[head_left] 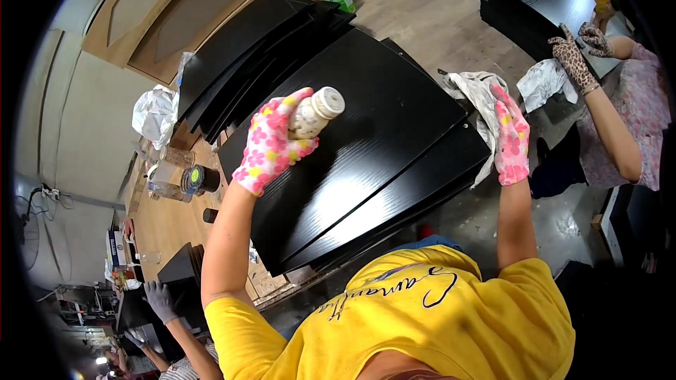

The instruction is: Cleaning and polishing black furniture boards using a cloth and a liquid solution.

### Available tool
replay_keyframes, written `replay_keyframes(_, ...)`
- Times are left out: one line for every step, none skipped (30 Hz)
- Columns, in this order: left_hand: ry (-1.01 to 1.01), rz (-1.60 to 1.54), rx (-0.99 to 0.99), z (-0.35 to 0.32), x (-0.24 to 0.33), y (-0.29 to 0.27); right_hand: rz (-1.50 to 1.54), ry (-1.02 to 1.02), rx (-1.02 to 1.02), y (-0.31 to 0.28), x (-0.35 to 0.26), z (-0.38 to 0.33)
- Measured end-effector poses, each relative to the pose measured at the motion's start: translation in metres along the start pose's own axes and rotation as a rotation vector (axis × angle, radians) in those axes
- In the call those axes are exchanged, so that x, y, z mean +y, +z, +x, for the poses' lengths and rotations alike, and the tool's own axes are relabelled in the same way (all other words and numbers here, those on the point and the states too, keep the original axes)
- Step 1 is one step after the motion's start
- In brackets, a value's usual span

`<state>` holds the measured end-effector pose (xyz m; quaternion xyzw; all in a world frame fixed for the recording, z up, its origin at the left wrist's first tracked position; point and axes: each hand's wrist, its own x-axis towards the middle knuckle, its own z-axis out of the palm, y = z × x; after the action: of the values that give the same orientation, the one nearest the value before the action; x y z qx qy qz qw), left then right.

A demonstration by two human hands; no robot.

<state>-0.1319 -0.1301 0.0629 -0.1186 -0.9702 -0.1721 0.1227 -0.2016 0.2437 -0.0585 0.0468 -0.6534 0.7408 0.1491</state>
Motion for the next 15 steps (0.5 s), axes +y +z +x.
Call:
replay_keyframes(-0.014, 0.043, -0.035, 0.007, 0.002, 0.002, -0.016, 0.006, -0.014, -0.003, 0.001, 0.000)
replay_keyframes(-0.044, 0.085, -0.075, 0.013, 0.003, 0.005, 0.049, 0.022, -0.030, -0.006, 0.004, 0.000)
replay_keyframes(-0.009, 0.141, -0.083, 0.018, 0.004, 0.007, 0.062, 0.034, -0.021, -0.010, 0.006, 0.001)
replay_keyframes(0.008, 0.197, -0.100, 0.022, 0.003, 0.010, 0.079, 0.024, -0.025, -0.013, 0.009, 0.002)
replay_keyframes(0.048, 0.247, -0.107, 0.026, 0.003, 0.012, 0.109, -0.011, -0.029, -0.016, 0.012, 0.003)
replay_keyframes(0.054, 0.279, -0.130, 0.029, 0.002, 0.014, 0.095, -0.007, -0.024, -0.019, 0.014, 0.005)
replay_keyframes(0.054, 0.322, -0.137, 0.031, 0.002, 0.016, 0.092, 0.025, -0.011, -0.022, 0.016, 0.006)
replay_keyframes(0.063, 0.361, -0.138, 0.034, 0.001, 0.017, 0.099, 0.040, 0.000, -0.024, 0.017, 0.008)
replay_keyframes(0.063, 0.407, -0.148, 0.035, 0.001, 0.017, 0.108, 0.058, 0.012, -0.025, 0.018, 0.009)
replay_keyframes(0.094, 0.407, -0.136, 0.037, 0.001, 0.017, 0.084, 0.056, 0.019, -0.026, 0.018, 0.010)
replay_keyframes(0.115, 0.412, -0.134, 0.038, 0.001, 0.017, 0.083, 0.047, 0.015, -0.027, 0.018, 0.010)
replay_keyframes(0.109, 0.431, -0.144, 0.038, 0.001, 0.017, 0.077, 0.048, 0.021, -0.027, 0.017, 0.010)
replay_keyframes(0.136, 0.423, -0.132, 0.039, 0.001, 0.017, 0.070, 0.049, 0.027, -0.028, 0.018, 0.009)
replay_keyframes(0.136, 0.430, -0.133, 0.040, 0.001, 0.017, 0.019, 0.032, 0.040, -0.027, 0.018, 0.008)
replay_keyframes(0.136, 0.437, -0.134, 0.040, 0.002, 0.017, 0.034, 0.021, 0.027, -0.028, 0.018, 0.007)
